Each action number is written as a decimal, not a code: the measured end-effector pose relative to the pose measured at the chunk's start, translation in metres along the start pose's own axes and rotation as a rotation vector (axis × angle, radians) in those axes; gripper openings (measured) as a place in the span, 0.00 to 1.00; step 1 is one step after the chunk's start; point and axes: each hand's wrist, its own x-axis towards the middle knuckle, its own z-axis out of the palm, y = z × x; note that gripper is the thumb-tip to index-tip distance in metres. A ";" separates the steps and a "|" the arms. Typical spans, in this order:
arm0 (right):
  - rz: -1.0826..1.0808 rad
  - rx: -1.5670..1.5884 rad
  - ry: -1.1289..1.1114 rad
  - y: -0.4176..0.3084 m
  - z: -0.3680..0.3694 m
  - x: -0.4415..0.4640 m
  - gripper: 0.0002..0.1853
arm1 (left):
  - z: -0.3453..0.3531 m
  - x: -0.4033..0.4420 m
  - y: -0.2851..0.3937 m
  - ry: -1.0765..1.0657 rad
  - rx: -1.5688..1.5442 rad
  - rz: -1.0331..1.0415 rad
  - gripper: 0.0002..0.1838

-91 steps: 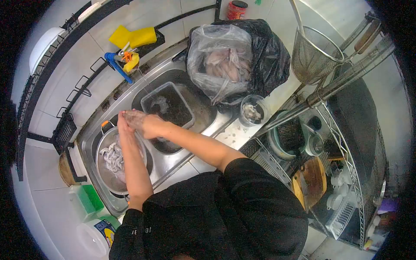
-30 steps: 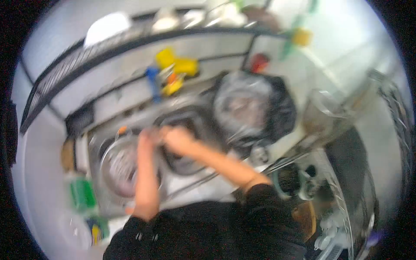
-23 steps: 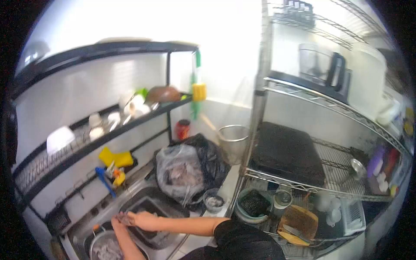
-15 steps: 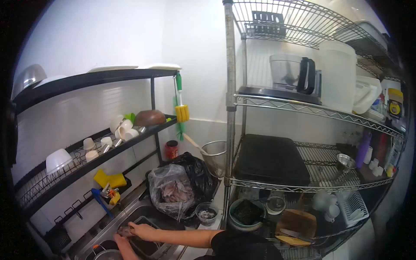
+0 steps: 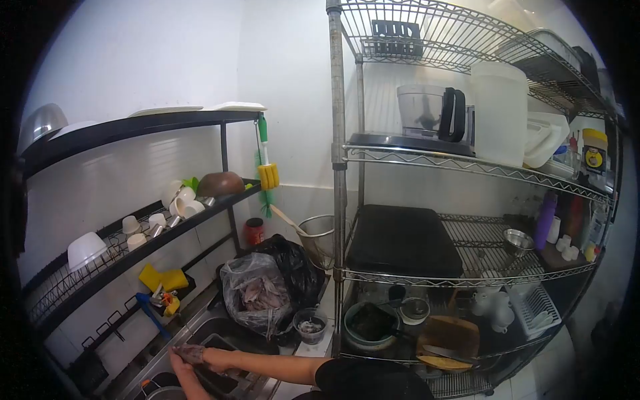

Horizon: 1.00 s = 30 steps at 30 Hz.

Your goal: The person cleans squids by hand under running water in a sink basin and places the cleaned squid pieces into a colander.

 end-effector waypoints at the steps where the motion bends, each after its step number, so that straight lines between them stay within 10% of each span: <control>1: 0.021 0.005 -0.030 0.008 0.004 0.002 0.44 | 0.007 -0.009 0.002 -0.022 -0.006 0.003 0.19; 21: 0.187 0.294 -0.132 -0.004 -0.008 0.003 0.52 | 0.031 -0.049 0.010 -0.193 0.231 0.059 0.14; 30: 0.623 0.785 -0.240 -0.011 -0.014 -0.005 0.42 | 0.022 -0.046 0.005 -0.089 0.301 -0.028 0.13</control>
